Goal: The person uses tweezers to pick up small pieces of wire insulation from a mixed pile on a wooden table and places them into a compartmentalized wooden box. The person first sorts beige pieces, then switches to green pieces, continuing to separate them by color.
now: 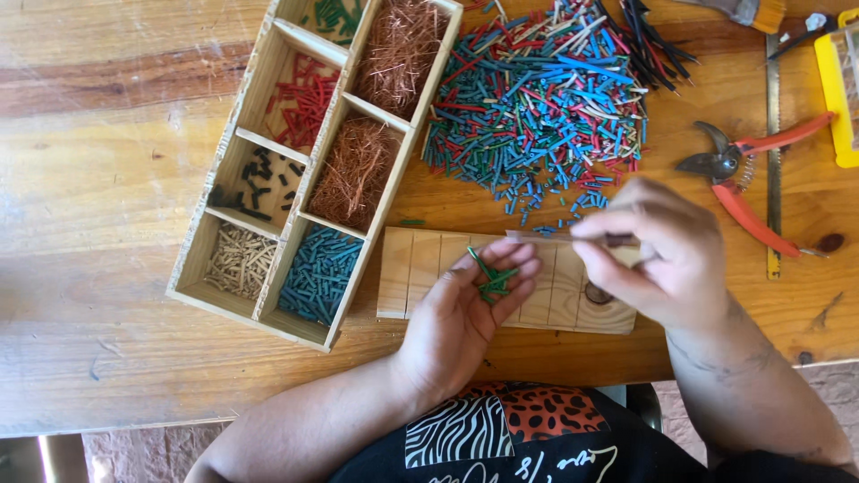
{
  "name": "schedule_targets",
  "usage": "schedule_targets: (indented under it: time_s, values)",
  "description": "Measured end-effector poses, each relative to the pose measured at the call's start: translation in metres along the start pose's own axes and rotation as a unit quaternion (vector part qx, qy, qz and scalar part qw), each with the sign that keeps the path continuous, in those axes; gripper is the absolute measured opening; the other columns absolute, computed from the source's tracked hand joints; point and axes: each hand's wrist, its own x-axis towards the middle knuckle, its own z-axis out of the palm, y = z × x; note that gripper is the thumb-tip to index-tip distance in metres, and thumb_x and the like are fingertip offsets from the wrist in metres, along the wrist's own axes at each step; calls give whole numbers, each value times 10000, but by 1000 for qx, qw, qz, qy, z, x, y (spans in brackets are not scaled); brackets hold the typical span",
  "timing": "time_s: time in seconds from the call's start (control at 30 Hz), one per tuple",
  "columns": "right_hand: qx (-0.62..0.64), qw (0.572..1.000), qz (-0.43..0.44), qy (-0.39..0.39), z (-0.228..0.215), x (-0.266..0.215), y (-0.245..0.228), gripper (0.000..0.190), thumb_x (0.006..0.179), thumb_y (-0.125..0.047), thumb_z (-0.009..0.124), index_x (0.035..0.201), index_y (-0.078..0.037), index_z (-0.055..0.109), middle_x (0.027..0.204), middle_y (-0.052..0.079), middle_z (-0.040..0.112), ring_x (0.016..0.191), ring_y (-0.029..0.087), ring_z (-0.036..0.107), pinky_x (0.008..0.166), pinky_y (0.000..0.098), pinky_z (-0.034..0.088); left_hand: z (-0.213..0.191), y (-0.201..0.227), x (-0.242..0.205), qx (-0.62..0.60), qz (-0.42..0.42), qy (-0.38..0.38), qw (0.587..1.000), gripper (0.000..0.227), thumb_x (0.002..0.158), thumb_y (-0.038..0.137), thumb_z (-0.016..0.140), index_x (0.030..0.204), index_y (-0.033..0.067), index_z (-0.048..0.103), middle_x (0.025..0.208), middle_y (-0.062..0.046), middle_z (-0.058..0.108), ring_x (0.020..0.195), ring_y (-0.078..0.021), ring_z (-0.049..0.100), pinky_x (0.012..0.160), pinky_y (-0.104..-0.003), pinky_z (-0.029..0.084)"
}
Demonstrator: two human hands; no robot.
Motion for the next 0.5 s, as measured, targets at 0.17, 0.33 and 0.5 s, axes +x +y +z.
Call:
schedule_targets:
  time_s: [0.17, 0.33, 0.5]
  values:
    - [-68, 992, -55, -90, 32, 51, -12, 57, 929, -39, 754, 922, -54, 700, 864, 62, 683, 783, 230, 609, 753, 363, 480, -10, -15, -2, -39, -3, 3, 999, 368, 1081, 227, 444, 1272, -52, 591, 1274, -250, 657, 1227, -378, 637, 1121, -462, 510]
    - [-122, 980, -99, -121, 63, 63, -7, 83, 917, -96, 774, 894, -110, 695, 810, 15, 636, 750, 236, 570, 737, 375, 488, -13, -21, -4, -69, 37, 20, 997, 276, 1086, 171, 446, 1224, -10, 601, 1147, -138, 679, 1058, -301, 678, 1080, -510, 542]
    - [-151, 975, -85, -139, 72, 65, -4, 119, 873, -64, 728, 807, -141, 664, 774, 5, 605, 761, 252, 572, 743, 398, 489, -12, -20, -3, -61, 32, 41, 997, 299, 1089, 164, 427, 1250, -20, 598, 1149, -152, 678, 1040, -295, 677, 1063, -505, 555]
